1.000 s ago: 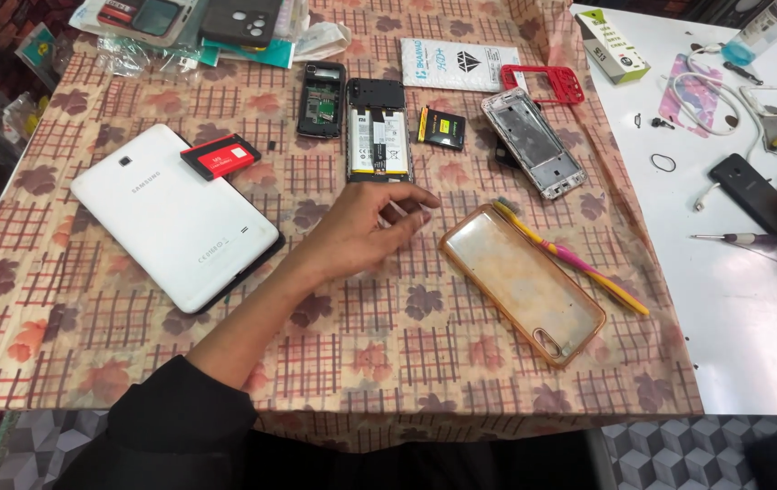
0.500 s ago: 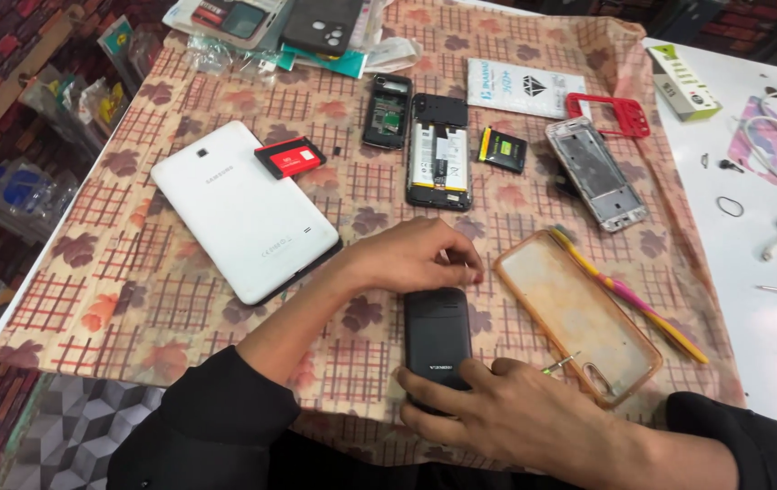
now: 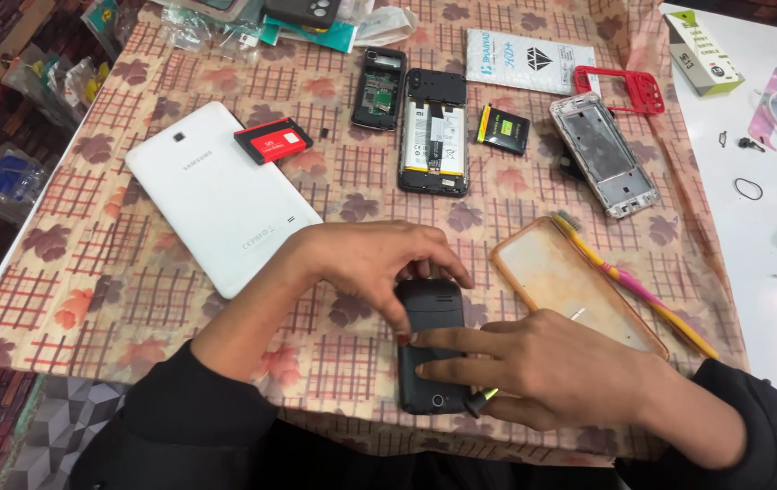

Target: The person uses a screwdriver to remove screws from the back of a disassembled smartphone. They then place a black metal shield plate over the battery and screw it into place. The person handles the phone's internal components and a separate phone frame, manipulating small parts and tools on a cluttered work surface.

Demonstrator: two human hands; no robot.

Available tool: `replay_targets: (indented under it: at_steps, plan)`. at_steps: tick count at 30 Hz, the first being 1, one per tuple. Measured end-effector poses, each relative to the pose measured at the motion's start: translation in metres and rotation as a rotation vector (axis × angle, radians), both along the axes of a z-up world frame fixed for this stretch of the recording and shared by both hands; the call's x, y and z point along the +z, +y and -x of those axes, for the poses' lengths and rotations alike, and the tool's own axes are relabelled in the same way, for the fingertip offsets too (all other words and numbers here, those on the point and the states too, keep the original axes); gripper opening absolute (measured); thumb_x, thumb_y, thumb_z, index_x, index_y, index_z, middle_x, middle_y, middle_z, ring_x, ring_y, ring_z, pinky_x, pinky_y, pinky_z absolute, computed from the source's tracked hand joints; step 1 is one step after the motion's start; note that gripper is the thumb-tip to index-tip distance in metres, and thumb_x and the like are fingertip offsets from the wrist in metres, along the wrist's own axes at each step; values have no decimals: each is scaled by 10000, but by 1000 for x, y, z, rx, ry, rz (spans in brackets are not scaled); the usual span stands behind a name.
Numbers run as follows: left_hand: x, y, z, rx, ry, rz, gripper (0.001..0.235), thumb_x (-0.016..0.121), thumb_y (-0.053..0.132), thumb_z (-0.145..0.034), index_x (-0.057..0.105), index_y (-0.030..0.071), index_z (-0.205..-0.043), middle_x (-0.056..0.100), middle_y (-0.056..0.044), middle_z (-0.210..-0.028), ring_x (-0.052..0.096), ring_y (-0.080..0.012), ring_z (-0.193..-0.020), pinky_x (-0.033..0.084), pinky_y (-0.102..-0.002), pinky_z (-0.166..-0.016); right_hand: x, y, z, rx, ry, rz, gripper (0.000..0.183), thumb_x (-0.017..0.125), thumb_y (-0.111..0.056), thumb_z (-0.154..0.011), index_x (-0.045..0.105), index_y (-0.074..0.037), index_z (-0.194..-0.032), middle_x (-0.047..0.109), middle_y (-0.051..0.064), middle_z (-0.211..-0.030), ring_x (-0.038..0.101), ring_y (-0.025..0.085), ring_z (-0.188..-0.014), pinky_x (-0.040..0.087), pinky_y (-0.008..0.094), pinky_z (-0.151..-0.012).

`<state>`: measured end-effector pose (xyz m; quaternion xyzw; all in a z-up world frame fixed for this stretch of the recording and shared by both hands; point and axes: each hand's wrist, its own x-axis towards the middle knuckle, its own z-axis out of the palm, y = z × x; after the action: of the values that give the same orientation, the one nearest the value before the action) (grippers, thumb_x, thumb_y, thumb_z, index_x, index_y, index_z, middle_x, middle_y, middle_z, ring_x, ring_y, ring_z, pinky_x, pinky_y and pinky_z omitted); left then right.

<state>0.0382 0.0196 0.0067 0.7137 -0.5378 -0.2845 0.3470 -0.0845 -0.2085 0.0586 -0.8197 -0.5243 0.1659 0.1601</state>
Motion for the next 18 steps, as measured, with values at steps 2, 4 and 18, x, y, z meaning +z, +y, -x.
replay_targets:
  at_steps: [2, 4, 18]
  plan:
    - [0, 0, 1, 13, -46, -26, 896, 955, 219, -506, 640, 138, -1341, 612, -106, -1247, 669, -268, -1106, 586, -384, -926, -3, -5, -3, -17, 21, -1, 643, 770, -168, -760, 605, -109, -1379, 556, 82, -1521, 743, 295, -739, 602, 434, -590]
    - [0, -3, 0, 47, -70, -64, 916, 967, 211, -473, 644, 151, -1328, 612, -91, -1228, 664, -266, -1091, 587, -387, -912, -7, -11, -5, -29, 12, 8, 690, 787, -177, -710, 612, -106, -1373, 557, 83, -1521, 742, 296, -721, 602, 436, -584]
    - [-11, -14, 8, 107, -231, -15, 1087, 998, 453, -482, 560, 136, -1424, 464, -117, -1411, 417, -327, -1343, 362, -505, -1144, -18, -45, -18, -169, -154, -72, 834, 852, -295, -616, 588, -149, -1394, 630, 121, -1384, 755, 297, -935, 607, 416, -618]
